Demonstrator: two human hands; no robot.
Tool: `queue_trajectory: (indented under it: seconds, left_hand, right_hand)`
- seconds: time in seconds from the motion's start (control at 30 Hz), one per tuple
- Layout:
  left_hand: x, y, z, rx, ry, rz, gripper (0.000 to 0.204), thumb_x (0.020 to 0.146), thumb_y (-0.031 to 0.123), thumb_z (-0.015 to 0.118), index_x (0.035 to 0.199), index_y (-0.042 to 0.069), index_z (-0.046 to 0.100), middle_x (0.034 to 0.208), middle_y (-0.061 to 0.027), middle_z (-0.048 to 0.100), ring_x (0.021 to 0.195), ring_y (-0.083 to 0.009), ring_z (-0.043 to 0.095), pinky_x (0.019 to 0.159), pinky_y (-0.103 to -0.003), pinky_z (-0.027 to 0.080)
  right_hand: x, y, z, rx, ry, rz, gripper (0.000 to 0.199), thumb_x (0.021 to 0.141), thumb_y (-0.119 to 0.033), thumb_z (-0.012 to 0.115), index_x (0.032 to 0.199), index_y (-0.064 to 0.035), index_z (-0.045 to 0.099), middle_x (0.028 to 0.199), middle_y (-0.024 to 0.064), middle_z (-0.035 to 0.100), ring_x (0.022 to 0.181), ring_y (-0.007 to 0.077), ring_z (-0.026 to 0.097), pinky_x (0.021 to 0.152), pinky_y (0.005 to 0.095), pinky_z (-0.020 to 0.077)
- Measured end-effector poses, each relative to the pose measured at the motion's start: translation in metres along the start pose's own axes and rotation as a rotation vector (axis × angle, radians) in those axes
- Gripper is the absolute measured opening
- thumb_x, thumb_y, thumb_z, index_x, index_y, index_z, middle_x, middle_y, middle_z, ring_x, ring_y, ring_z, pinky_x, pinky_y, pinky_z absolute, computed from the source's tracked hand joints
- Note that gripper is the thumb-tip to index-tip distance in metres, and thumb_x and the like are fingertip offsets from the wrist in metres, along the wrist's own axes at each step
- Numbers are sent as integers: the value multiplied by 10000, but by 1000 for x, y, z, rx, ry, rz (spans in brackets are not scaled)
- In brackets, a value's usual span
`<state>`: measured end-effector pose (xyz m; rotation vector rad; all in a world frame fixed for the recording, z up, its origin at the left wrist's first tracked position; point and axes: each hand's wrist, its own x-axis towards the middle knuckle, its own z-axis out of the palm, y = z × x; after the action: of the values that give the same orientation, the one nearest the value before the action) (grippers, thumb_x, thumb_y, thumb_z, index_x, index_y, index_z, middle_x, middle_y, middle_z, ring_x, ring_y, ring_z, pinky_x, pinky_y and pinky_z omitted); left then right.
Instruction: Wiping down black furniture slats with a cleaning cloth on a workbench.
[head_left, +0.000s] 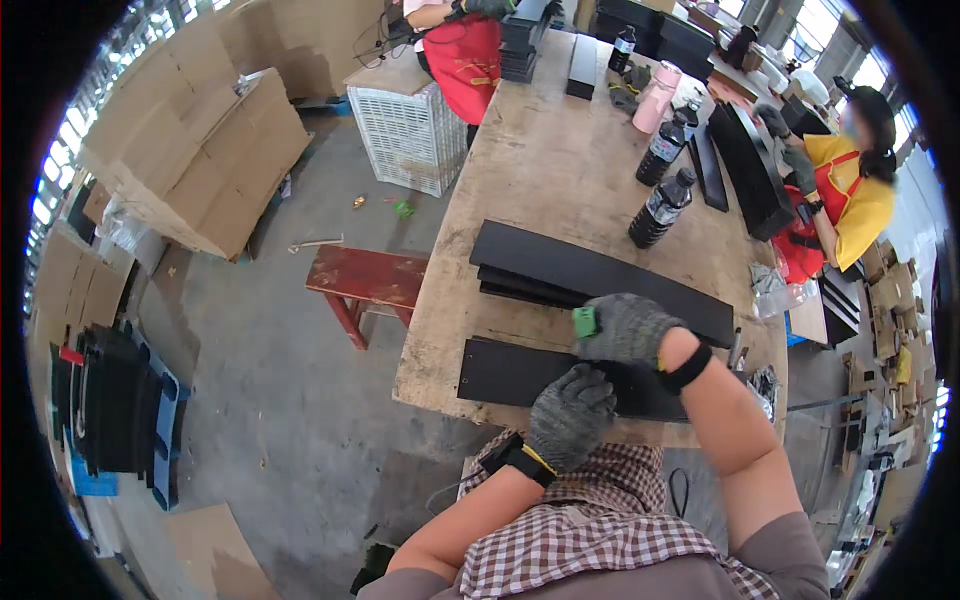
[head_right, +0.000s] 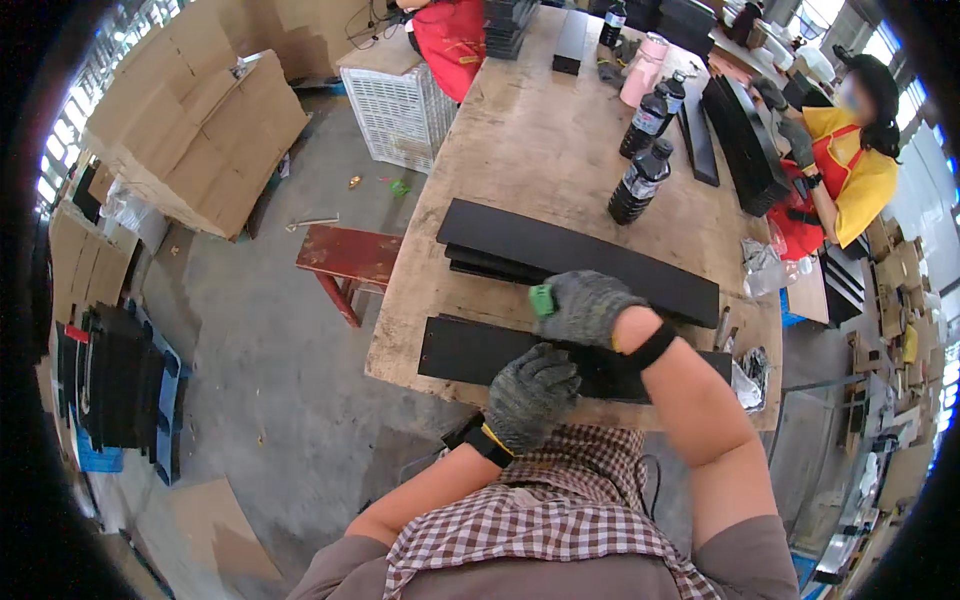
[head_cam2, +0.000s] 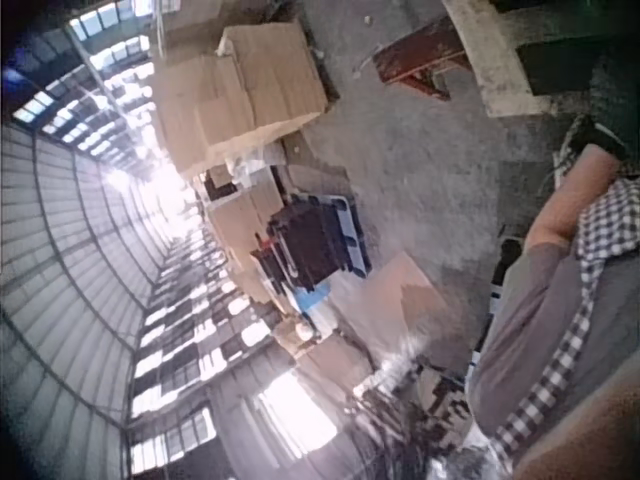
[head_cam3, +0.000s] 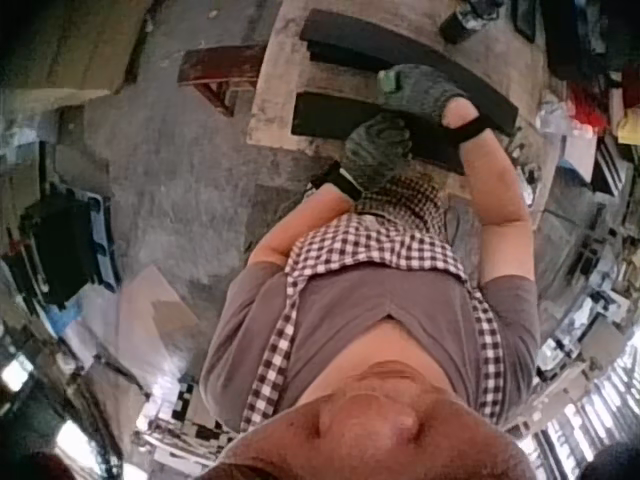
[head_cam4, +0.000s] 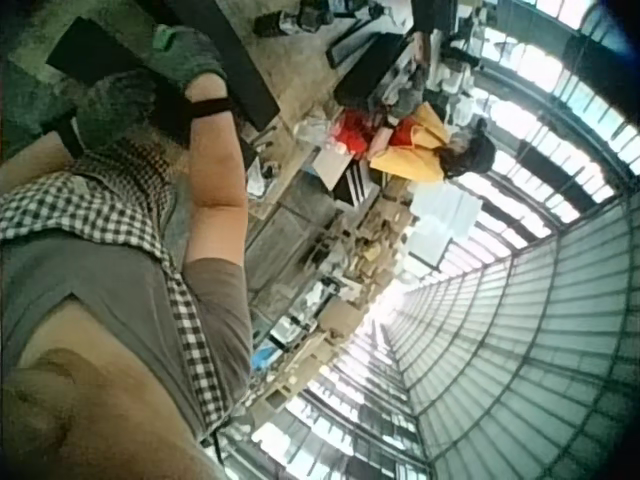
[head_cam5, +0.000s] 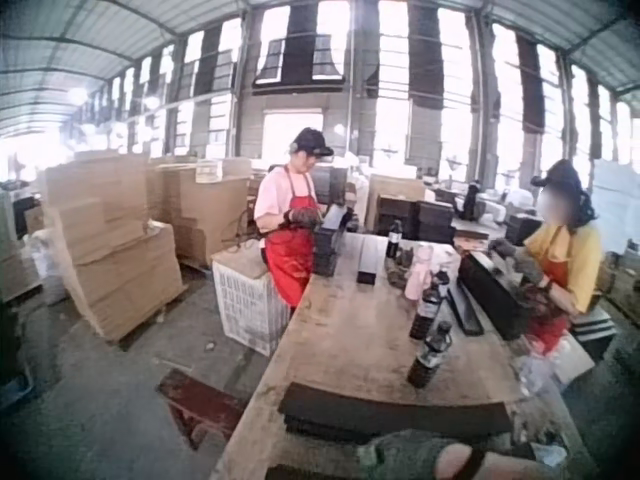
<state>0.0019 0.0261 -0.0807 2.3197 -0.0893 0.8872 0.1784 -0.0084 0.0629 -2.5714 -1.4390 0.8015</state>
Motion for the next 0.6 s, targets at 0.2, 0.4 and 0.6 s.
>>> queue_trajectory:
  seconds: [0.2, 0.4, 0.6]
  left_hand:
    - [1, 0, 0, 51, -14, 15, 269, 748, 168, 820, 1004, 147, 738, 1086, -30, 732, 1084, -286, 687, 931, -441, 571]
    - [10, 6, -3, -53, 9, -121, 237, 738, 148, 830, 950, 160, 726, 1036, -32, 722, 1016, -293, 698, 883, -434, 585]
    - [16, 9, -12, 8, -1, 60, 226, 735, 142, 833, 934, 139, 727, 1015, -53, 715, 1019, -324, 690, 915, -478, 577]
  right_hand:
    - [4, -7, -2, 125, 94, 46, 417, 798, -443, 744, 1038, -102, 730, 1077, 212, 736, 1032, 418, 689, 897, 487, 548]
    - [13, -14, 18, 192, 52, -94, 439, 821, -449, 727, 1077, -93, 712, 1109, 212, 728, 1054, 423, 680, 930, 488, 537]
    - [-62, 91, 13, 381, 21, 117, 383, 801, -367, 762, 1077, -106, 715, 1068, 183, 740, 1051, 392, 688, 924, 474, 528]
